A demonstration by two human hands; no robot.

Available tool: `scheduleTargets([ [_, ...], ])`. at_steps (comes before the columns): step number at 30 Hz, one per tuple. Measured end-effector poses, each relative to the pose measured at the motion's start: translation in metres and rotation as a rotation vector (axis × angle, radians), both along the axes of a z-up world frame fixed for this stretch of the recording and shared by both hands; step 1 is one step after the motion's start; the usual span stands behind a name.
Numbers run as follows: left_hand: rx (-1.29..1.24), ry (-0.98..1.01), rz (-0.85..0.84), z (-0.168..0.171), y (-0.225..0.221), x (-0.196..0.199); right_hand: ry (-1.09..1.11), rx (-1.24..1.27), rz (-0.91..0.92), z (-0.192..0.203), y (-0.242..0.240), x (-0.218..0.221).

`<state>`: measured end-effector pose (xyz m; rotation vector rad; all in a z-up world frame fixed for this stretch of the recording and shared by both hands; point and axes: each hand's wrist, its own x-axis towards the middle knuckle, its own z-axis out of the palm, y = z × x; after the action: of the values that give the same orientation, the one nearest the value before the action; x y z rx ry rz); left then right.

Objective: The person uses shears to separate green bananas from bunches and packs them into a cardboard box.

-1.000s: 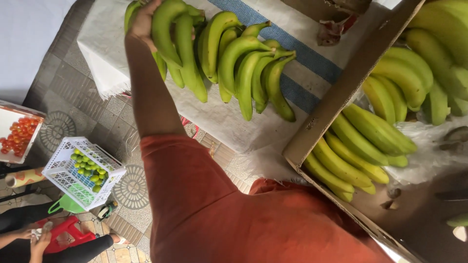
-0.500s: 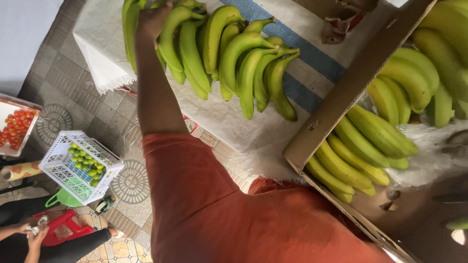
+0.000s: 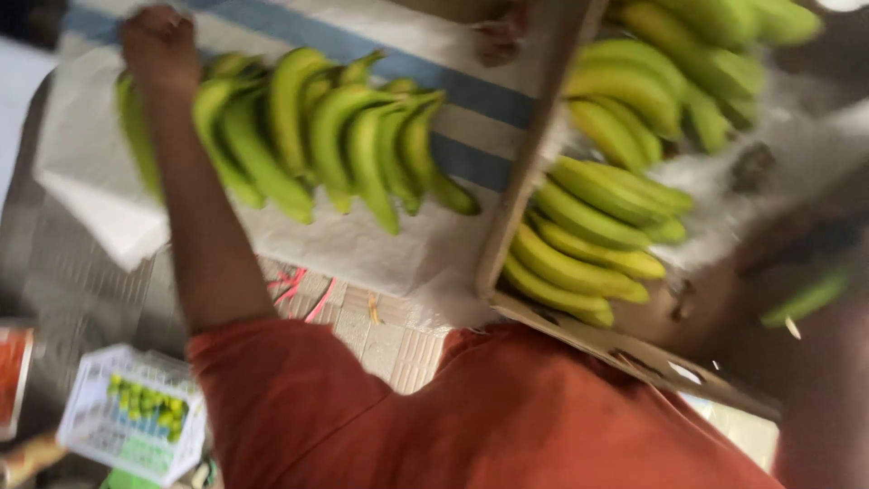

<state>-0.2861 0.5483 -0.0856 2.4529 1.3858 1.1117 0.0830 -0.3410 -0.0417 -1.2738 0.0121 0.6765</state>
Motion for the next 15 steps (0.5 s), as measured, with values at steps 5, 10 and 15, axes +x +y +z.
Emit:
scheduleTargets([
  [5, -0.012, -0.022, -0.738, 0.093, -0.112, 0.101, -0.239, -0.384, -0.268, 0.104, 0.103, -0.093],
  [10, -0.33, 0.186, -1.073, 0.174, -0.292, 0.183, -0.34, -0.034, -0.457, 0.087, 0.092, -0.09],
  [15, -0.451, 0.478, -1.366, 0.165, -0.392, 0.24, -0.166, 0.19, -0.605, 0.103, 0.102, -0.096],
])
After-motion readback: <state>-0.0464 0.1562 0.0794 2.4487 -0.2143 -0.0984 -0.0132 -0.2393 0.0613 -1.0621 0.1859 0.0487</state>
